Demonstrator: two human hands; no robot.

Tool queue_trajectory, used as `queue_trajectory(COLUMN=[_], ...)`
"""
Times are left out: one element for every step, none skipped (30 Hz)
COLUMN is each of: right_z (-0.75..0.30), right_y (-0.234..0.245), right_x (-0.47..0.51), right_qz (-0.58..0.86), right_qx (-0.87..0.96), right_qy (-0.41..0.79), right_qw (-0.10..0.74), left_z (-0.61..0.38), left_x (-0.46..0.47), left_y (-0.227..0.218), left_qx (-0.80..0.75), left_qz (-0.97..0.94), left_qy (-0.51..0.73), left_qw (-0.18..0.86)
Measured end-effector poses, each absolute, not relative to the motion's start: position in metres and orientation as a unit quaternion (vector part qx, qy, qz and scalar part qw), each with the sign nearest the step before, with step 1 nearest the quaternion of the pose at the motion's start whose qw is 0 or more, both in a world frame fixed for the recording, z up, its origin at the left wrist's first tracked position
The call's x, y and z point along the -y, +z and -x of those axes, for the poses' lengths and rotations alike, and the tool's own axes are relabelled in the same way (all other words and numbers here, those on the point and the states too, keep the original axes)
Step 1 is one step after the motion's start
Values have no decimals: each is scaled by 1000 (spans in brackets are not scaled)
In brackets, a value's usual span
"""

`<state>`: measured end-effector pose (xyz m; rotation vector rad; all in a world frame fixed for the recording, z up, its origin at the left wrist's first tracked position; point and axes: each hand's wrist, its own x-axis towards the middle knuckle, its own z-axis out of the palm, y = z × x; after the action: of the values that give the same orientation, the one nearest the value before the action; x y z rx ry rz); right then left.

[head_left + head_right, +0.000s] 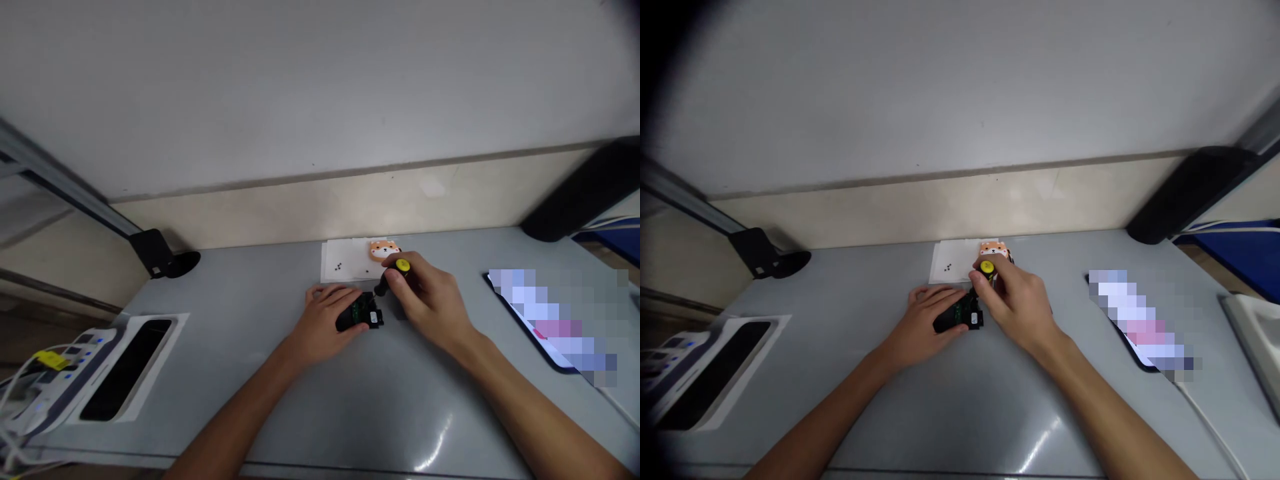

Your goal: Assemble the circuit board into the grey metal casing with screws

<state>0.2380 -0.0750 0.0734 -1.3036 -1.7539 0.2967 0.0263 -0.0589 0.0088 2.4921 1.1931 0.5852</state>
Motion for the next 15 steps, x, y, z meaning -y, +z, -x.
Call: queue_trajectory(right_z=[-238, -238, -238, -238, -238, -237, -237, -237, -237, -236, -236, -236, -236, -236, -236], right_y=[73, 73, 73, 73, 73, 72, 72, 72, 72, 72, 72, 72, 72, 72, 73], right_x=[75, 75, 75, 75, 75, 75, 75, 75, 75, 75, 75, 75, 75, 75, 76], right_qz=[528, 529, 530, 531, 531, 531, 530, 529, 528, 526, 524, 522, 518, 514, 508], right_qx=[710, 710, 710, 710, 709, 709, 709, 709, 709, 709, 710, 712, 715, 719, 725], right_qy=[118, 115, 114, 113, 113, 114, 115, 116, 117, 120, 124, 130, 135, 140, 142], right_qw=[451, 451, 450, 449, 449, 450, 451, 452, 453, 454, 453, 451, 449, 446, 442], left_z=[-26, -26, -26, -26, -26, -27, -27, -27, -27, -27, -27, -27, -27, -27, -27], left_x=[59, 59, 59, 59, 59, 59, 59, 59, 59, 59, 59, 59, 59, 59, 59], left_y=[9, 9, 9, 9, 9, 10, 10, 10, 10, 10, 10, 10, 10, 11, 11], left_qx=[-417, -417, -416, -416, -416, -416, -416, -416, -415, -415, -415, -415, -416, -417, -418], left_qz=[-871, -871, -871, -871, -871, -871, -871, -872, -872, -872, -872, -872, -872, -871, -871], left_qy=[205, 206, 206, 206, 205, 205, 205, 205, 205, 205, 204, 204, 204, 203, 202], left_qw=[159, 160, 161, 163, 163, 162, 161, 160, 159, 159, 160, 160, 161, 162, 162])
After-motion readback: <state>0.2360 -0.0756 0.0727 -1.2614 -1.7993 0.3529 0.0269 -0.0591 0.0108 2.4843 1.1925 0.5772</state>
